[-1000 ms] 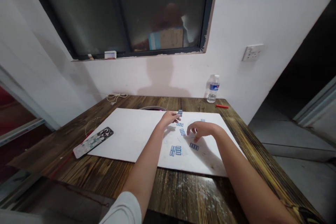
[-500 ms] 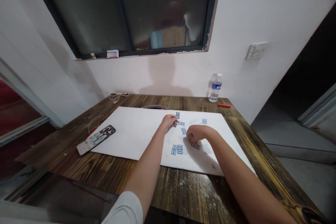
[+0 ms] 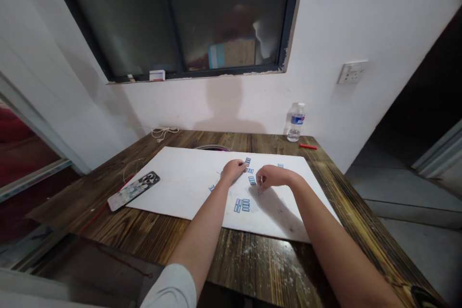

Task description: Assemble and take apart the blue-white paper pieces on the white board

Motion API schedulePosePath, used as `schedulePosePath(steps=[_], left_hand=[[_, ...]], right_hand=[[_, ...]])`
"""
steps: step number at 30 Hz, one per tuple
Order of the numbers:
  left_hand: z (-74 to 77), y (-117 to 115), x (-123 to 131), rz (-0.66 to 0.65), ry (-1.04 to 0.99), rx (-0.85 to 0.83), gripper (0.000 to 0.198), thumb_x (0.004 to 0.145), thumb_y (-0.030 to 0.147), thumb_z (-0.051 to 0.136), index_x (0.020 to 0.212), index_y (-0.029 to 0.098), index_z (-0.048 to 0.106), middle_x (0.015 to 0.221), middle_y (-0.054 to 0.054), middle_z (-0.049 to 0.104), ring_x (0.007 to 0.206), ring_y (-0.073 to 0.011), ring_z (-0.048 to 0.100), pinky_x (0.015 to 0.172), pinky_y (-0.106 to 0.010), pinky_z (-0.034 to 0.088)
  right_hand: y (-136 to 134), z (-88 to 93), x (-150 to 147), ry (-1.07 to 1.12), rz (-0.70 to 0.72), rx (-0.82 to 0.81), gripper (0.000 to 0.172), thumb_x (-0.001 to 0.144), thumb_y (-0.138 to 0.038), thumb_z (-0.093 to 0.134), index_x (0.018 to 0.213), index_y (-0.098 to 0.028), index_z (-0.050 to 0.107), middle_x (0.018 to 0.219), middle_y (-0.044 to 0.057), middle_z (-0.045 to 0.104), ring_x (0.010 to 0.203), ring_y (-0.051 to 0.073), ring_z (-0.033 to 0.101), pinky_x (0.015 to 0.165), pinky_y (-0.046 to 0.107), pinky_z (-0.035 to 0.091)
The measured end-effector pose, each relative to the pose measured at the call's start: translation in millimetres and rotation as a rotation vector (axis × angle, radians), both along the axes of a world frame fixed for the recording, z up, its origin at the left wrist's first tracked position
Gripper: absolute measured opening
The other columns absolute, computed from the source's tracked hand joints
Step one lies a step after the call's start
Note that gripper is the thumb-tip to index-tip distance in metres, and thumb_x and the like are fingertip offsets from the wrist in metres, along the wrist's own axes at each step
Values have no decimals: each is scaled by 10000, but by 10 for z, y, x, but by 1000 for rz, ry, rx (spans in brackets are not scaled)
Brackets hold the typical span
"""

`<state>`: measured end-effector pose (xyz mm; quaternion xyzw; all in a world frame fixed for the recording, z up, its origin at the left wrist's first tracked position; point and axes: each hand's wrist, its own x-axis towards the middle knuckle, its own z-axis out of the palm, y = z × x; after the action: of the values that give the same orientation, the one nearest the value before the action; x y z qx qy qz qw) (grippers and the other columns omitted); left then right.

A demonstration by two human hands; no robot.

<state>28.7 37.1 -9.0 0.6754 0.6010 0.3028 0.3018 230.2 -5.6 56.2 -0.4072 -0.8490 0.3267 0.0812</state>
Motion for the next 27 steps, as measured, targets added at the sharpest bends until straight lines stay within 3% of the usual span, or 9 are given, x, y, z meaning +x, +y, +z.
schedulePosePath(steps=[5, 12, 18, 22, 27], left_hand=[[0, 4, 17, 8, 26, 26, 404, 793, 557, 560, 707, 185, 692, 649, -10, 666, 588, -143, 564, 565, -251, 347], [-70, 13, 80, -90, -321, 66, 342, 822, 486, 527, 769, 166, 636, 658, 17, 619, 512, -101, 504, 556, -233, 394], [-11, -25, 109, -216, -212, 203, 343, 864, 435, 470, 719, 166, 625, 695, -5, 627, 661, -134, 553, 677, -249, 419], [51, -79, 127, -256, -126, 257, 364, 898, 440, 417, 777, 178, 639, 766, -14, 647, 737, -154, 572, 744, -260, 425], [89, -125, 142, -292, -69, 259, 382, 918, 448, 388, 800, 185, 637, 799, -21, 651, 782, -162, 582, 765, -254, 425]], right_hand=[[123, -107, -10, 333, -286, 89, 147, 655, -337, 707, 675, -195, 675, 613, 0, 665, 620, 153, 596, 580, 249, 418], [234, -350, -94, 540, -614, 214, 293, 671, -486, 694, 692, -196, 655, 626, 18, 660, 621, 167, 600, 583, 262, 420], [244, -403, -86, 556, -649, 291, 317, 689, -499, 702, 804, -206, 668, 719, 27, 689, 687, 183, 621, 626, 280, 453], [240, -417, -99, 609, -658, 241, 381, 686, -472, 719, 952, -204, 674, 717, 19, 696, 651, 175, 626, 622, 285, 468], [274, -446, -102, 619, -660, 186, 344, 679, -409, 709, 926, -170, 719, 705, 32, 698, 638, 172, 628, 623, 285, 479]])
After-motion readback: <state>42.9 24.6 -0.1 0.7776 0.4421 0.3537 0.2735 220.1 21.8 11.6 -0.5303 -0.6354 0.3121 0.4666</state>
